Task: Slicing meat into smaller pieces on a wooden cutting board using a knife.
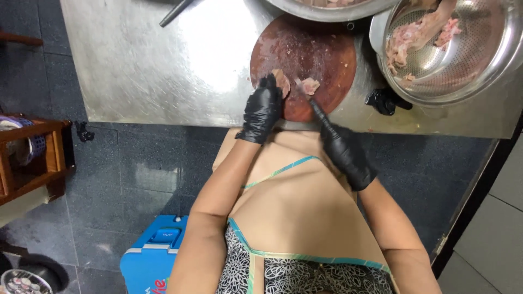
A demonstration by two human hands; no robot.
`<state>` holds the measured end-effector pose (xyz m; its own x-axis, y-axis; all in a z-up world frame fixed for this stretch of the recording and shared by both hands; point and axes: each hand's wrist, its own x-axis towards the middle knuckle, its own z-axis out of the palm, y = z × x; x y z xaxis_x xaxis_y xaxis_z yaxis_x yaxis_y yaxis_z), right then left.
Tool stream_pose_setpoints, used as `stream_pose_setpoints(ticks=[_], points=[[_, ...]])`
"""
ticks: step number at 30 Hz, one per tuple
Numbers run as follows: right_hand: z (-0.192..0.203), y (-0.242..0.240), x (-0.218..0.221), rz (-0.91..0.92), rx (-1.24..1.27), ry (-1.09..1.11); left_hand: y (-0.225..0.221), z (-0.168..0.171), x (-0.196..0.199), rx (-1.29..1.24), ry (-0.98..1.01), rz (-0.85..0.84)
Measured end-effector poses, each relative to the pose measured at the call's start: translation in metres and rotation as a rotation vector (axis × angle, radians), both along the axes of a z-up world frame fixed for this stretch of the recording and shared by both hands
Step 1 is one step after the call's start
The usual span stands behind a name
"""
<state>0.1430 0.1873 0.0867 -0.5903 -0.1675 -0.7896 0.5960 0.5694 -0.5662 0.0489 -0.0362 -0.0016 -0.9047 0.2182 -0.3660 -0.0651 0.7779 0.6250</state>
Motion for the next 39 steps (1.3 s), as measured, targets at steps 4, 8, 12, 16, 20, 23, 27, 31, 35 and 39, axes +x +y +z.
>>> stream_pose_setpoints(ticks=[4,8,12,16,20,23,27,31,35,39], points=[[0.013,-0.042,0.014,0.274,0.481,0.492,0.015,-0.037,-0.006,-0.249,0.063,0.106],[0.051,-0.057,-0.002,0.248,0.422,0.381,0.012,-0.037,-0.018,-0.192,0.101,0.114],[0.024,-0.074,-0.026,0.293,0.57,0.42,0.011,-0.034,-0.03,-0.142,0.131,0.113],[0.004,-0.091,-0.053,0.423,0.655,0.522,0.0,-0.034,-0.027,-0.075,0.155,0.134],[-0.05,-0.093,-0.08,0.439,0.418,0.631,-0.01,-0.034,-0.012,-0.008,0.181,0.15],[-0.017,-0.136,-0.066,0.131,0.962,1.108,-0.017,-0.033,-0.002,0.04,0.206,0.162],[0.044,-0.112,-0.024,0.179,0.864,0.974,-0.021,-0.065,-0.008,0.004,0.114,0.286],[0.024,-0.051,0.009,0.249,0.575,0.496,-0.039,-0.072,-0.038,0.063,0.053,0.334],[-0.012,0.001,0.031,0.21,0.335,0.443,-0.019,0.024,-0.062,0.421,0.469,0.127],[0.029,0.009,0.028,-0.034,0.247,0.282,-0.015,0.001,-0.046,0.067,0.701,-0.083]])
